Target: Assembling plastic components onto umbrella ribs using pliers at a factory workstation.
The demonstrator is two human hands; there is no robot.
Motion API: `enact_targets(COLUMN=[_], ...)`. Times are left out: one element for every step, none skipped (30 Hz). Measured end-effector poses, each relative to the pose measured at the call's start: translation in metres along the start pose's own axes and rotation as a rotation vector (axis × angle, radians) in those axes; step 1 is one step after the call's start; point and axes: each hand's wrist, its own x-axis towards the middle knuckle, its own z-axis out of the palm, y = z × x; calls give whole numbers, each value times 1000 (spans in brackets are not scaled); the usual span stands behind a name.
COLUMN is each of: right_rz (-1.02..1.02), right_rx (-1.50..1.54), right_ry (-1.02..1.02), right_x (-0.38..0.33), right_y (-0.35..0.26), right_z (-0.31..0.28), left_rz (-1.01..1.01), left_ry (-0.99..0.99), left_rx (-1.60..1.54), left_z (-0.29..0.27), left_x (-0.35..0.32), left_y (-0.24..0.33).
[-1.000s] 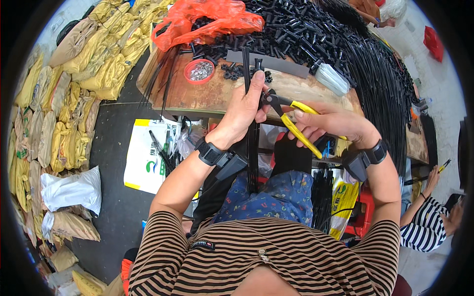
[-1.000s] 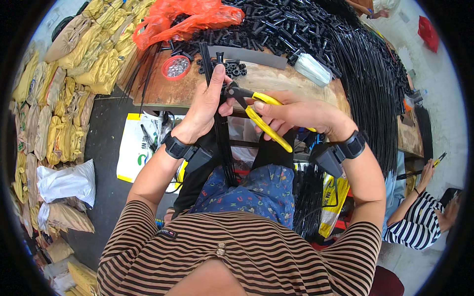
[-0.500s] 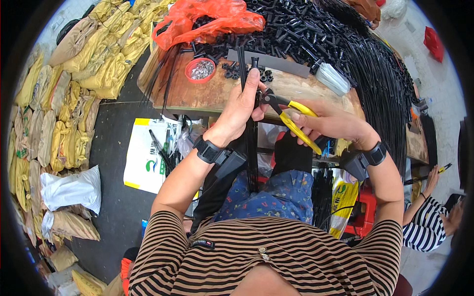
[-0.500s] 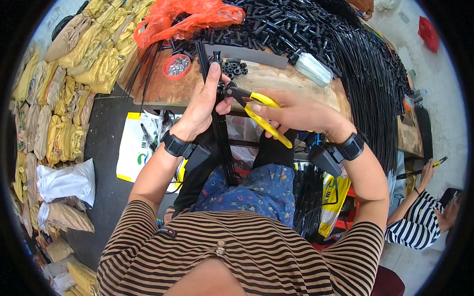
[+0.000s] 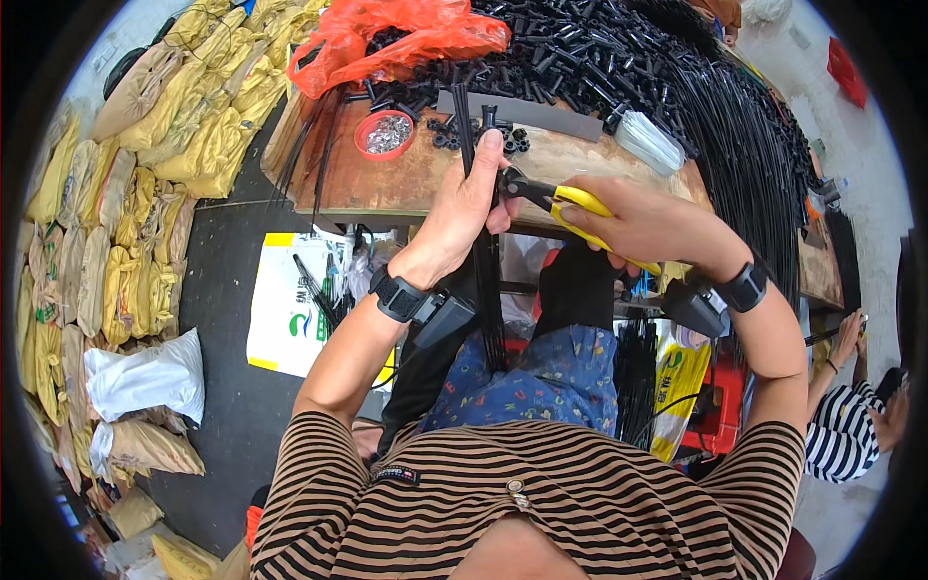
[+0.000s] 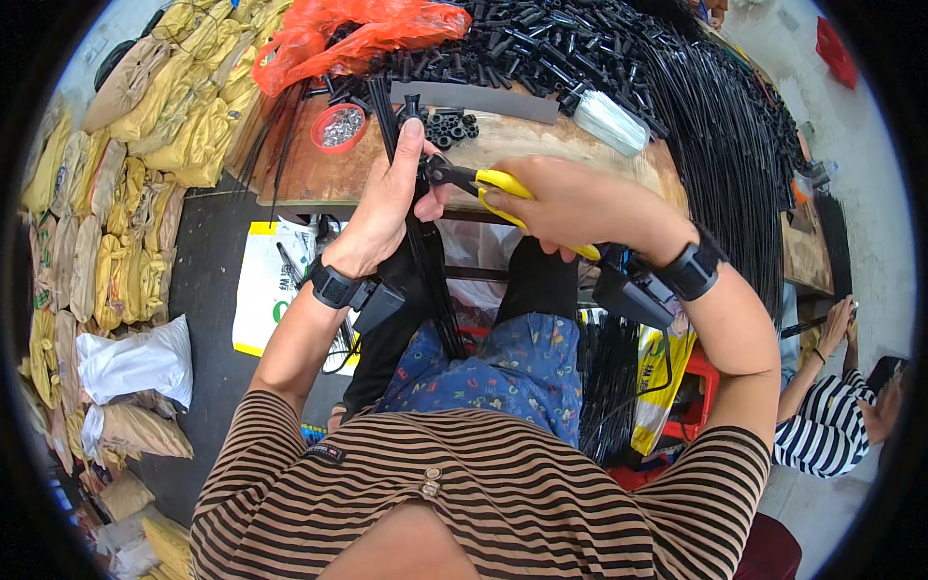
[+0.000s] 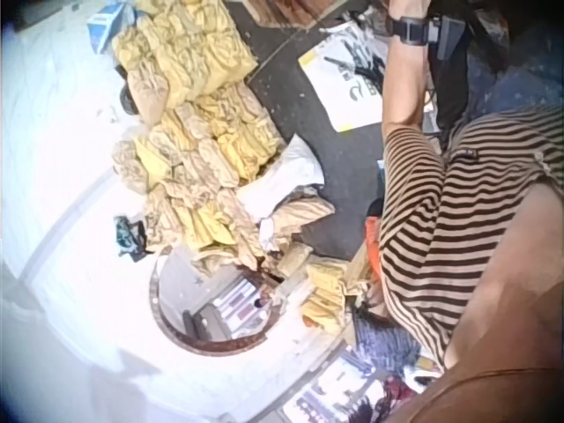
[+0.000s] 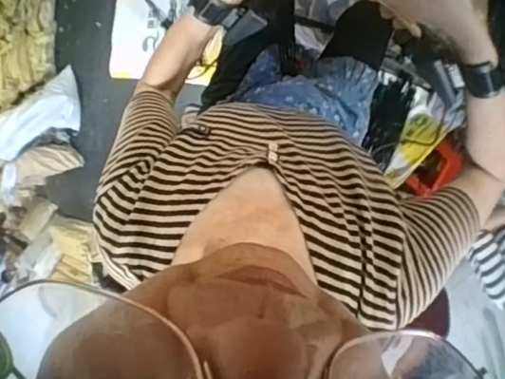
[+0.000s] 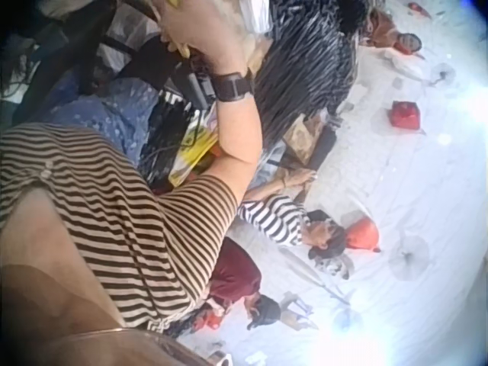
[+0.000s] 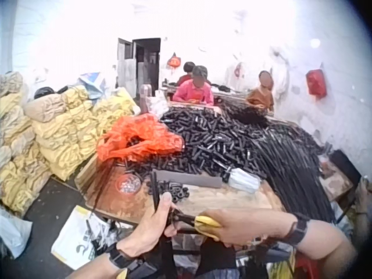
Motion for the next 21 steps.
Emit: enact_targets(right_rz=[6,6,-14,-35,-37,-40,-50,-50,-97,-138,-139,-51,27,17,23,29,22,-131,-283,-360,-422], right_rx=[-77,-76,-78,-79,-80,-13,53,50,-169,-387,-385,-464,-542,-538,-632,-726,-721,-692,-659,-409,-161], right_ry=[76,75,122,168,168,230,282,281,523,771,771,822,865,861,931,1002,1000,1047,1091,909,723], right_x=[0,-1,0,2,6,8,12,15,22,27,32,37,39,40,38,36,34,31,29,24,17], right_y=[-3,-4,-4,-2,3,14,28,50,77,104,130,157,166,174,172,169,165,146,127,109,91], right_z=[2,6,12,17,20,22,24,26,29,29,28,27,26,26,27,30,34,40,50,69,92], left_rz=[3,2,6,9,11,21,30,-21,-20,43,105,-51,-131,-109,-85,-58,-31,17,106,189,268], left_ry=[26,27,49,72,74,25,-13,-30,-17,-75,-136,-97,-39,-14,12,55,97,204,327,452,572], left_rx=[19,19,20,21,22,-2,-26,-164,-162,-63,37,-42,-100,-162,-223,-233,-243,-179,-128,-135,-141], left_z=[0,-1,-3,-4,-6,-6,-8,-10,-14,-21,-27,-26,-25,-29,-31,-33,-35,-41,-45,-47,-49], left_x=[1,1,1,1,0,-4,-9,-11,-14,-15,-16,-23,-31,-35,-38,-42,-45,-51,-58,-64,-70], left_y=[-2,-4,-5,-5,-4,0,2,1,-9,-24,-36,-44,-49,-52,-51,-48,-45,-43,-37,-28,-18])
